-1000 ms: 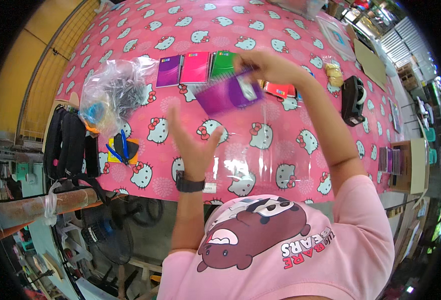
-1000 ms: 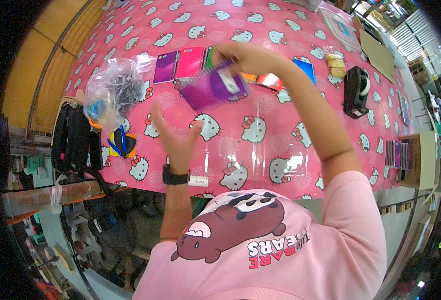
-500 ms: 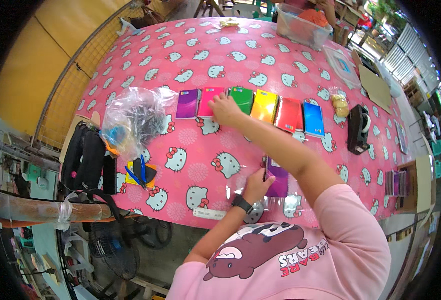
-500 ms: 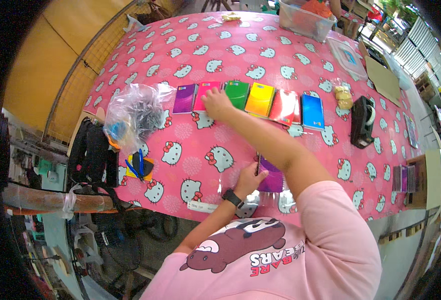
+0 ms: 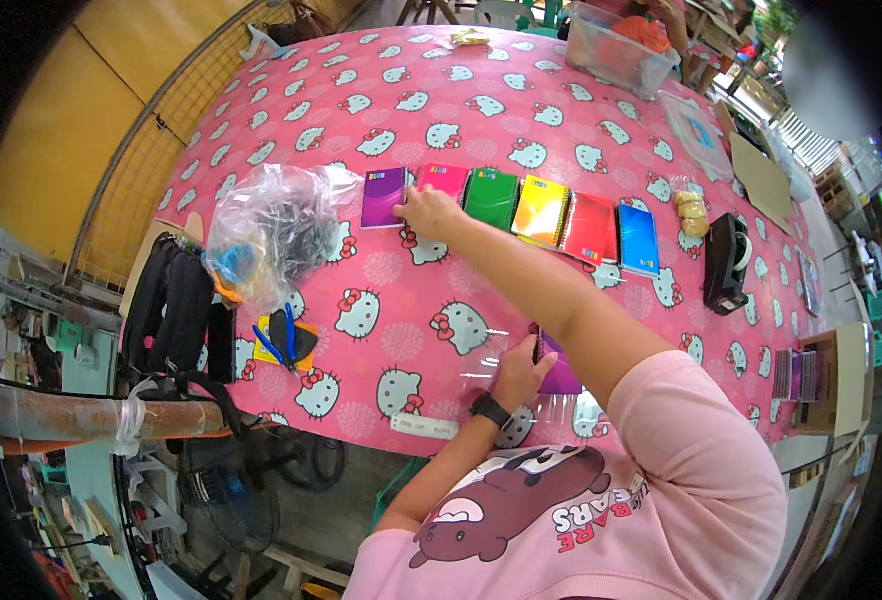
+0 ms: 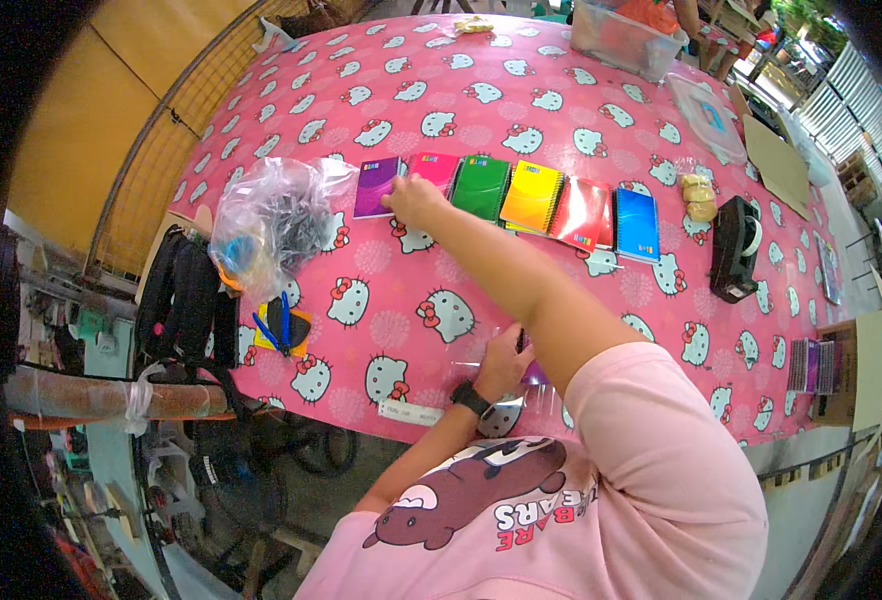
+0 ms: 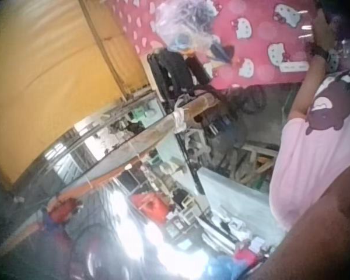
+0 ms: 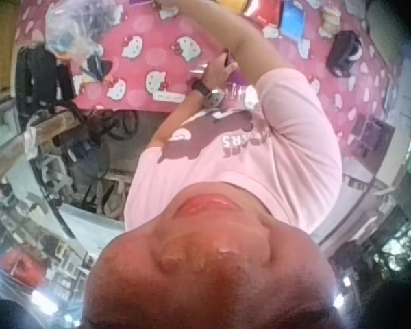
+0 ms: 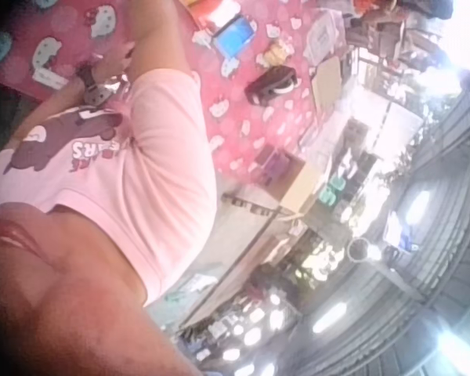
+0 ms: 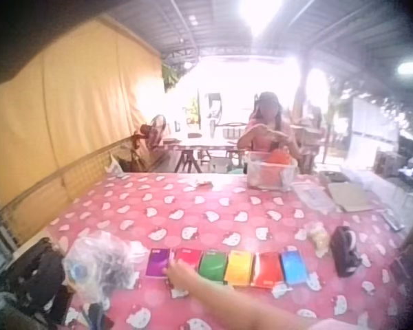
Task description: The person places small notebooks into individual plastic sleeves and seals them using adhesive tape.
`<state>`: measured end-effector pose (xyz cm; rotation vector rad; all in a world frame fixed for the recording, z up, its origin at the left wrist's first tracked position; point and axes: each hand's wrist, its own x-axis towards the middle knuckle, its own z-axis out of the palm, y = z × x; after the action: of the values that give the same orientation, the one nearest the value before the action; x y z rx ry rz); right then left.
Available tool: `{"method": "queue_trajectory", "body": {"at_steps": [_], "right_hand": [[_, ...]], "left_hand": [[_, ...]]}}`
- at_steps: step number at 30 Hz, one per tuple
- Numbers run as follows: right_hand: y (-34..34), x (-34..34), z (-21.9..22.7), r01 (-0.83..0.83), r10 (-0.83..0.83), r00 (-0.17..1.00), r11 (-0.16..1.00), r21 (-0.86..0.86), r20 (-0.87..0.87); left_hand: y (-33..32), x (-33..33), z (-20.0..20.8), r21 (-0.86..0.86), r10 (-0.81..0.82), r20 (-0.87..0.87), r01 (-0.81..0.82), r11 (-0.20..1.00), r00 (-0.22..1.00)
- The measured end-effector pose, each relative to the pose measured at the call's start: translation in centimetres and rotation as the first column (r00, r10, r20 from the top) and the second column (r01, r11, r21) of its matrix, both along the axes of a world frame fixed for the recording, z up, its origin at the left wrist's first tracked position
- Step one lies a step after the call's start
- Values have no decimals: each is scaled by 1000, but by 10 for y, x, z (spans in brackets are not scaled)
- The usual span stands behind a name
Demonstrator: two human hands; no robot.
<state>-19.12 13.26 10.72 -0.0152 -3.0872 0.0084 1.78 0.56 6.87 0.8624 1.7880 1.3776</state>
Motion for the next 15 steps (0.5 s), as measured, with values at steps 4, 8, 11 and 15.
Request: {"method": "queue_trajectory", "body": {"at_steps": [4,8,11,15], "right_hand": [[18,13,9,54,-80,993,961,-270,-84],[51,33,36,53,-227,931,860,-508,-287],[99,100,83,-296,-34,922,580,-759,-386],[117,214,139,35,224,957,544,-838,185]], "left_hand": [[2,1,-1,-110,-32,-78,24,994,996],[5,3,-16,44,1,-86,2,999,996],[9,5,-28,67,2,-86,4,998,996],[5,1,-37,74,47,71,-52,996,996]]}}
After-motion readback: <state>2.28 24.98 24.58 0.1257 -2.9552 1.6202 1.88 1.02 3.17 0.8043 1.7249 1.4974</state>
